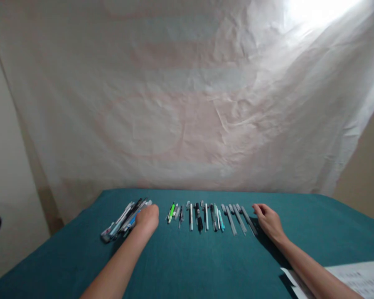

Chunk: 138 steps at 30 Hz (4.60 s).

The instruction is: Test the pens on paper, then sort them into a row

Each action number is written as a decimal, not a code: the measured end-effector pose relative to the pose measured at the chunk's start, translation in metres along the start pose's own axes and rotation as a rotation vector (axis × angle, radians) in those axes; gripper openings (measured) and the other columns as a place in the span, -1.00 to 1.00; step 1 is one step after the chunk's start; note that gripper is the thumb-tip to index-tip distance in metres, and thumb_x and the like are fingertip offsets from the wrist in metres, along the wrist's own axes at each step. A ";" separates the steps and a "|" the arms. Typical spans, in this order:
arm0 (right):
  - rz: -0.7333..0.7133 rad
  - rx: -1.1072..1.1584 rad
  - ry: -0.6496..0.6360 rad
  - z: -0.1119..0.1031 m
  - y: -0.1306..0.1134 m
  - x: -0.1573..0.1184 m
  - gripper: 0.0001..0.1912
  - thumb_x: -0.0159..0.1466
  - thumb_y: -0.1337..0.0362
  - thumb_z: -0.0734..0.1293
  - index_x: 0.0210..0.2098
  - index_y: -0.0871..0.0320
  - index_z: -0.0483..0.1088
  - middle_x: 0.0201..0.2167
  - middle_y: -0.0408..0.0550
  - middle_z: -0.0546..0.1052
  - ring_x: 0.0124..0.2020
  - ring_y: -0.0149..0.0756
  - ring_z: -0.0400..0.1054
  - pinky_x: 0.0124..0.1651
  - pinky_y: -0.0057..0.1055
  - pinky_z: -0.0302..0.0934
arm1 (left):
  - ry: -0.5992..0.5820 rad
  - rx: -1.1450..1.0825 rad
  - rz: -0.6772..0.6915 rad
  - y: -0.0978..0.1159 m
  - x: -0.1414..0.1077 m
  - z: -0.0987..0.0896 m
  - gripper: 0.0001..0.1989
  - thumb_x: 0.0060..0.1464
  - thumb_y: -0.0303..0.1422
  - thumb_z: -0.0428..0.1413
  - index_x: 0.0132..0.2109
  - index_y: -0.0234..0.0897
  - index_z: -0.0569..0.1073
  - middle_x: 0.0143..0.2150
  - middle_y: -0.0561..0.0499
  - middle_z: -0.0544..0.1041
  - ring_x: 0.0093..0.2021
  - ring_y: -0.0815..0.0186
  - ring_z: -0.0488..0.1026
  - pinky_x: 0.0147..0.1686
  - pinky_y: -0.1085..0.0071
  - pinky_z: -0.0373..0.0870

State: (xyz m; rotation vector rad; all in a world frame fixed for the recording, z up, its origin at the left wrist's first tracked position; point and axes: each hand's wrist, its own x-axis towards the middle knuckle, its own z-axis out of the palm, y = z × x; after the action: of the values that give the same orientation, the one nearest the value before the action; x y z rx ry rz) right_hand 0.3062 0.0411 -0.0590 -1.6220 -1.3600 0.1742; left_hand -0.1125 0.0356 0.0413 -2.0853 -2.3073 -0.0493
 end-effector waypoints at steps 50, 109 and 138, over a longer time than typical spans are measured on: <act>0.234 0.722 -1.029 0.017 -0.154 -0.126 -0.50 0.15 -0.11 0.10 -0.35 0.22 0.33 -0.72 -0.30 0.18 -0.78 -0.61 -0.04 -0.78 -0.66 -0.16 | -0.467 -2.082 0.209 0.072 -0.107 0.044 -0.67 0.05 -0.27 0.03 -0.04 -0.30 0.30 -0.15 -0.14 0.45 -0.12 0.26 0.38 -0.05 0.25 0.22; -0.023 0.576 -0.788 0.025 -0.149 -0.142 -0.71 0.18 0.06 0.18 -0.37 0.20 0.25 -0.57 -0.22 0.25 -0.59 -0.50 0.11 -0.55 -0.58 0.02 | -0.332 -2.088 0.104 0.071 -0.102 0.052 -0.78 0.00 -0.33 0.09 -0.23 -0.41 0.45 -0.24 -0.14 0.51 -0.17 0.30 0.42 -0.03 0.33 0.25; -0.043 0.546 -0.784 0.024 -0.151 -0.144 -0.70 0.17 0.05 0.18 -0.37 0.19 0.25 -0.62 -0.25 0.22 -0.60 -0.49 0.09 -0.55 -0.58 0.00 | -0.273 -1.994 0.065 0.074 -0.106 0.042 -0.80 -0.13 -0.29 0.18 -0.43 -0.36 0.41 -0.42 0.02 0.48 -0.37 0.42 0.39 -0.27 0.49 0.32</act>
State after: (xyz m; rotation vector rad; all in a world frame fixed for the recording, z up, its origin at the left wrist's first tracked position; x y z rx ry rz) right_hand 0.1363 -0.0777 -0.0254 -1.0771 -1.7095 1.1449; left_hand -0.0281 -0.0602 -0.0051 -2.3085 -2.1524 -3.2403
